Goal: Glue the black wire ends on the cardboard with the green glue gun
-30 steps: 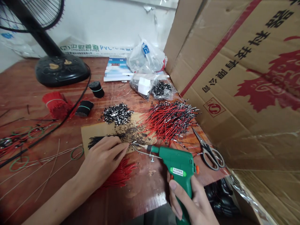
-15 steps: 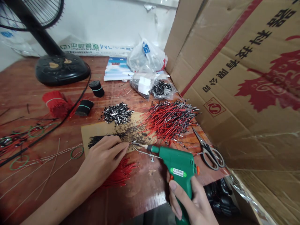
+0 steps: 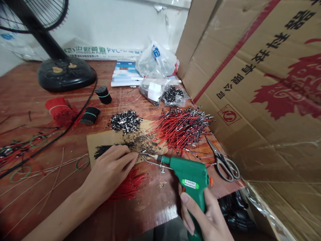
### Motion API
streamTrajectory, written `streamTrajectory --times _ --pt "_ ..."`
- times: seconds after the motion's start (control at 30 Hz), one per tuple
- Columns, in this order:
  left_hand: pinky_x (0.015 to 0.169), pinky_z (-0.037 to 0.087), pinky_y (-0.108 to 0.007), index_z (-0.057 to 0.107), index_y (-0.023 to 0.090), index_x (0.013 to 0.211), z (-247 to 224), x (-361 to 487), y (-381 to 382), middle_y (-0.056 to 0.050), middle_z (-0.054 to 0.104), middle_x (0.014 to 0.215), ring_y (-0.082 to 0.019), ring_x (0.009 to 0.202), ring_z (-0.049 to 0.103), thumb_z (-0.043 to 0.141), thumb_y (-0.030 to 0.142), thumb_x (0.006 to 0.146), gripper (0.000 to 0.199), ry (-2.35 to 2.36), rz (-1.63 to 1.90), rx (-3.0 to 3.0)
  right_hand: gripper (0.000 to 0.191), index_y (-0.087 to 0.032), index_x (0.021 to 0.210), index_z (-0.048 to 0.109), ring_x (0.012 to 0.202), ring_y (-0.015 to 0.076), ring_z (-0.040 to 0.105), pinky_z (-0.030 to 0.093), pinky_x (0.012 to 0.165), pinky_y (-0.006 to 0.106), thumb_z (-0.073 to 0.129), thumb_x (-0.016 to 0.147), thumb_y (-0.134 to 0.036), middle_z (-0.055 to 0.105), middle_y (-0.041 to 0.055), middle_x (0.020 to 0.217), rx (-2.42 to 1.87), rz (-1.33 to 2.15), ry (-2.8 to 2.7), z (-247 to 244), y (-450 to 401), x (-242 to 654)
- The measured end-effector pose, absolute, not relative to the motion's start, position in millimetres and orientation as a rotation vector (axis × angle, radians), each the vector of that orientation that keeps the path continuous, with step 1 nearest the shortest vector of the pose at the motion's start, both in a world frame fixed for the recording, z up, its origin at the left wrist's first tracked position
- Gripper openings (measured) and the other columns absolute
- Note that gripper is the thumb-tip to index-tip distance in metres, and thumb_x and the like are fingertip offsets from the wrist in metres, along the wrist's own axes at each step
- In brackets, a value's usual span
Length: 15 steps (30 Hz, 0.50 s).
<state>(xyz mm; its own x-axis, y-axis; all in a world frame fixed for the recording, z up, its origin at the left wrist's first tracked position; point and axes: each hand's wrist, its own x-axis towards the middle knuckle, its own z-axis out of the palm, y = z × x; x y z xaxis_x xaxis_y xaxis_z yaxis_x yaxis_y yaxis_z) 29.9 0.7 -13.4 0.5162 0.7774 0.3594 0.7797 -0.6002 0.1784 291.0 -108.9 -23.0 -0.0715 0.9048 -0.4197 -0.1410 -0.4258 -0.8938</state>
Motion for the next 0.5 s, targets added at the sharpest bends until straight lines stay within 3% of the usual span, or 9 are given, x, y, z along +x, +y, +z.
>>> streamTrajectory --times 0.23,0.5 --pt "0.069 0.040 -0.033 0.065 0.017 0.081 -14.1 29.6 0.3 -0.001 0.052 0.077 -0.018 0.072 0.048 0.053 0.016 0.098 0.021 -1.407 -0.637 -2.722 0.022 -0.022 0.088 0.053 0.046 0.0101 0.040 0.036 0.050 0.027 0.058 0.099 -0.041 0.048 -0.0065 0.053 -1.358 1.607 -0.852 -25.2 -109.1 291.1" --pt "0.069 0.042 -0.033 0.067 0.016 0.083 -14.2 30.4 1.5 -0.002 0.054 0.078 -0.018 0.073 0.050 0.055 0.015 0.096 0.018 -1.421 -0.641 -2.733 0.021 -0.021 0.097 0.057 0.039 0.0108 0.039 0.032 0.043 0.027 0.065 0.094 -0.040 0.050 -0.0049 0.048 -1.283 1.485 -0.700 -25.1 -112.5 285.0"
